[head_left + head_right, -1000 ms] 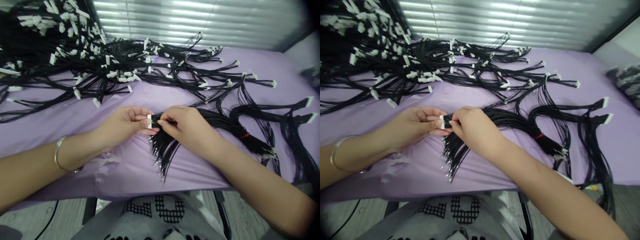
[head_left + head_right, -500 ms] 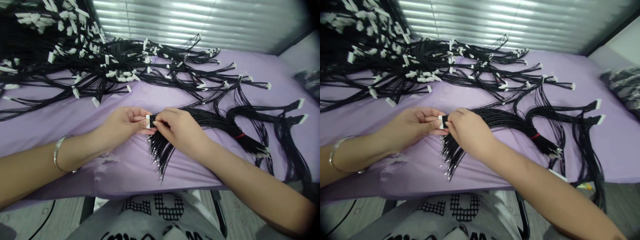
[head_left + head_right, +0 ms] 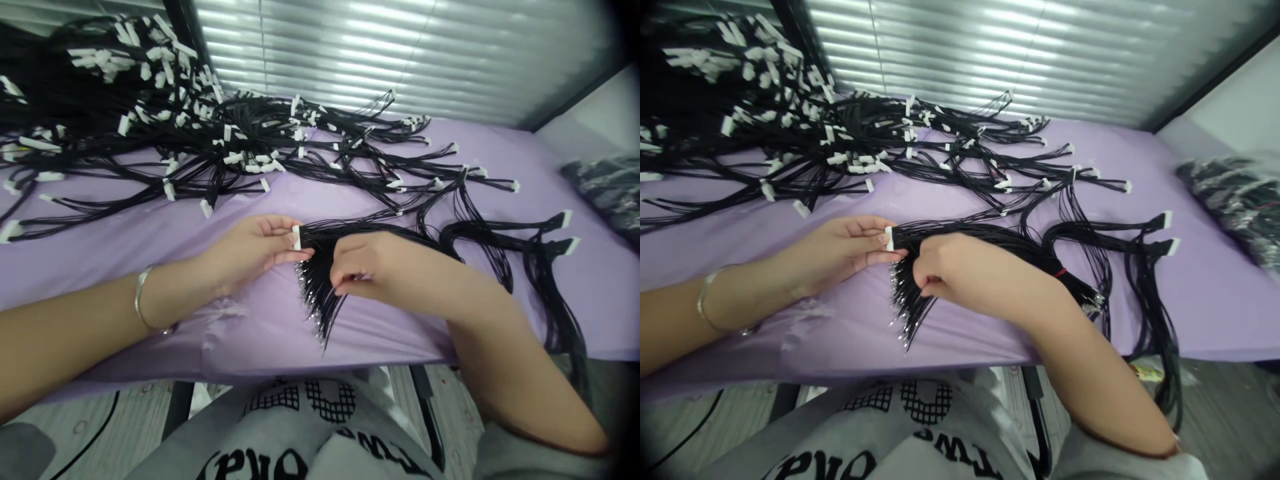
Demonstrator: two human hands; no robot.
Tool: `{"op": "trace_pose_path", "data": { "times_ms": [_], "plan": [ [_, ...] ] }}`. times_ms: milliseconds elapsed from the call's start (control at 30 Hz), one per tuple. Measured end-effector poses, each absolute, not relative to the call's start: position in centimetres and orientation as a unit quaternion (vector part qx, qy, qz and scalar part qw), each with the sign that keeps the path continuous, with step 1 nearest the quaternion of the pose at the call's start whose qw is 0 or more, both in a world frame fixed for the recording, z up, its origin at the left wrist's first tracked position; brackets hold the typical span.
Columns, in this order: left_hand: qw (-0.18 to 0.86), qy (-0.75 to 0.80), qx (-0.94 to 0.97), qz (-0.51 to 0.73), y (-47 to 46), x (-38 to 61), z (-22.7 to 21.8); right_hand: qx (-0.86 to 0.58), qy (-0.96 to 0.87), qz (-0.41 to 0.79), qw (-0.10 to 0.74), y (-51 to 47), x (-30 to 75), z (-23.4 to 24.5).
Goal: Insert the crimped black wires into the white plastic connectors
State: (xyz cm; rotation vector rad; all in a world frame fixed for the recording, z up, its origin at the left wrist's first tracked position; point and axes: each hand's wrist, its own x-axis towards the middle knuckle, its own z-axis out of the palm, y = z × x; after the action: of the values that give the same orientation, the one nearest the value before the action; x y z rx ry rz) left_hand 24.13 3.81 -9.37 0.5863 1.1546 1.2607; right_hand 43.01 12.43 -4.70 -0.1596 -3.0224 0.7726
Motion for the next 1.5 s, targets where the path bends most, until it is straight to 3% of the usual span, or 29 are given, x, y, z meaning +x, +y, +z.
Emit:
{"op": "trace_pose_path", "data": {
  "times_ms": [100,433,633,867,1200,1400,1500],
  "plan": [
    [0.616,0.498,0.247,0.558,3.8,24.1,-9.3,-0.038,-0.967,0.245,-0.063,12.2,42.8,-5.2],
    [0.627,0.495,0.261,0.543,4.0,23.9,-9.4,-0.020,-0.968,0.236,-0.087,12.4,42.7,-5.6],
    [0.631,0.490,0.280,0.532,3.9,24.0,-9.3,-0.097,-0.941,0.323,0.008,12.2,42.1,-5.5],
    [0.609,0.523,0.290,0.521,3.8,24.2,-9.1,-0.132,-0.934,0.299,0.142,11.8,41.4,-6.6],
    [0.640,0.498,0.296,0.505,3.9,23.7,-9.4,-0.273,-0.901,0.314,0.123,12.2,41.7,-6.2],
    [0.642,0.496,0.273,0.517,4.0,23.8,-9.1,-0.155,-0.910,0.366,0.114,12.2,42.0,-6.0],
    [0.641,0.499,0.271,0.516,4.0,23.8,-9.1,-0.168,-0.901,0.375,0.140,12.1,41.9,-5.9]
  ]
}}
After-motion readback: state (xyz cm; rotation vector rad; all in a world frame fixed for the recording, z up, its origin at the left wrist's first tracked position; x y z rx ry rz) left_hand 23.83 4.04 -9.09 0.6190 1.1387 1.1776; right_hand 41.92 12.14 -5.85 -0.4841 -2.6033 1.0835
